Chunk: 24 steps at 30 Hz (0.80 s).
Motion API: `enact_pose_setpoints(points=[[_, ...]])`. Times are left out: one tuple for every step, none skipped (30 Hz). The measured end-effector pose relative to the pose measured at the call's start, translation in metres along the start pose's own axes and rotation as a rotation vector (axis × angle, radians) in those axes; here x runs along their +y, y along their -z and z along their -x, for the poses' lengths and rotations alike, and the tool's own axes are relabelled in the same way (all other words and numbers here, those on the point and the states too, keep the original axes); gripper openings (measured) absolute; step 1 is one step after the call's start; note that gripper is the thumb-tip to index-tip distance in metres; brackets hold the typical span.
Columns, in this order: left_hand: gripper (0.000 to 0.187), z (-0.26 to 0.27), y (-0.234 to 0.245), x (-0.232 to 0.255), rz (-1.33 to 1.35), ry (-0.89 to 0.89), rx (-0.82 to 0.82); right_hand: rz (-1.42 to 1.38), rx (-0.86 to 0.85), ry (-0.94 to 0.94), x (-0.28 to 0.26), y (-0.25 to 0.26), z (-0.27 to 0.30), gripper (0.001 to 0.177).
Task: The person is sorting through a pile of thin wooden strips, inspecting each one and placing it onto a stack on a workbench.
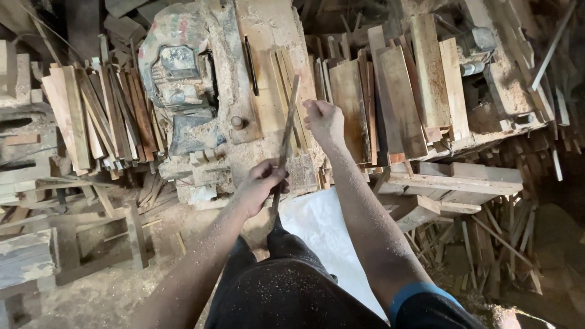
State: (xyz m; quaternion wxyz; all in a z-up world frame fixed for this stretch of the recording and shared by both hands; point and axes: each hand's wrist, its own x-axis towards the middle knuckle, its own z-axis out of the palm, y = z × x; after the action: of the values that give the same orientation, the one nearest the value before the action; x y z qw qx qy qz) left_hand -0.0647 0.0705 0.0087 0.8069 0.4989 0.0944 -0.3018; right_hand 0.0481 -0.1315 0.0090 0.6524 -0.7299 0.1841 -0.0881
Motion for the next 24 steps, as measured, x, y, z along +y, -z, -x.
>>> enact_pose_setpoints(points=[[0.026,-0.005,0.000,0.001,-0.060,-0.073,0.094,0.320,0.047,0.054,0.030,0.001,-0.017,0.020],[0.028,-0.009,-0.001,0.002,-0.121,-0.146,0.187,0.640,0.093,0.107,0.059,0.003,-0.034,0.009],[0.028,-0.009,-0.005,0.010,-0.122,-0.146,0.186,0.638,0.095,0.107,0.061,0.007,-0.024,0.009],[0.028,-0.008,-0.009,0.017,-0.210,-0.131,0.281,0.677,0.044,0.034,0.063,0.010,-0.015,0.030],[0.028,-0.007,-0.013,0.023,-0.298,-0.114,0.378,0.716,-0.010,-0.042,0.065,0.014,-0.005,0.052],[0.028,-0.019,-0.015,0.020,-0.299,-0.112,0.378,0.715,-0.010,-0.045,0.061,0.006,0.002,0.052],[0.028,-0.029,-0.016,0.015,-0.375,-0.106,0.430,0.749,-0.093,-0.070,0.059,-0.001,0.011,0.071],[0.028,-0.040,-0.018,0.010,-0.450,-0.100,0.481,0.782,-0.177,-0.095,0.056,-0.008,0.019,0.091],[0.028,-0.048,-0.019,0.007,-0.455,-0.098,0.477,0.780,-0.173,-0.099,0.041,-0.005,0.026,0.091],[0.031,-0.056,-0.020,0.003,-0.586,-0.099,0.522,0.836,-0.192,-0.096,0.026,-0.003,0.032,0.078],[0.034,-0.065,-0.021,0.000,-0.716,-0.102,0.567,0.892,-0.213,-0.089,0.011,-0.001,0.037,0.065],[0.034,-0.070,-0.024,0.002,-0.719,-0.104,0.564,0.890,-0.209,-0.090,0.023,0.003,0.030,0.065],[0.032,-0.074,-0.026,0.004,-0.767,-0.137,0.569,0.911,-0.213,-0.141,0.037,0.006,0.025,0.064],[0.031,-0.078,-0.028,0.005,-0.814,-0.171,0.573,0.931,-0.217,-0.193,0.050,0.009,0.019,0.062],[0.031,-0.082,-0.029,0.000,-0.813,-0.175,0.577,0.930,-0.218,-0.187,0.046,0.016,0.026,0.062],[0.031,-0.087,-0.030,-0.005,-0.833,-0.121,0.572,0.804,-0.289,-0.193,0.042,0.022,0.032,0.051],[0.034,-0.090,-0.031,-0.011,-0.851,-0.063,0.567,0.680,-0.361,-0.200,0.039,0.029,0.040,0.040],[0.034,-0.091,-0.030,-0.011,-0.850,-0.064,0.573,0.680,-0.365,-0.197,0.026,0.033,0.047,0.040],[0.039,-0.093,-0.029,-0.010,-0.706,-0.023,0.580,0.340,-0.417,-0.327,0.012,0.038,0.054,0.040],[0.047,-0.096,-0.029,-0.010,-0.561,0.018,0.586,-0.003,-0.461,-0.451,-0.002,0.043,0.060,0.042],[0.047,-0.087,-0.036,-0.007,-0.560,0.014,0.586,-0.003,-0.463,-0.447,-0.001,0.044,0.063,0.042],[0.044,-0.078,-0.043,-0.003,-0.631,-0.044,0.573,0.012,-0.464,-0.399,0.000,0.044,0.066,0.045],[0.042,-0.071,-0.049,0.003,-0.698,-0.106,0.565,0.028,-0.472,-0.347,-0.001,0.043,0.066,0.049],[0.042,-0.060,-0.061,0.013,-0.695,-0.114,0.573,0.030,-0.479,-0.339,-0.013,0.042,0.065,0.049]])
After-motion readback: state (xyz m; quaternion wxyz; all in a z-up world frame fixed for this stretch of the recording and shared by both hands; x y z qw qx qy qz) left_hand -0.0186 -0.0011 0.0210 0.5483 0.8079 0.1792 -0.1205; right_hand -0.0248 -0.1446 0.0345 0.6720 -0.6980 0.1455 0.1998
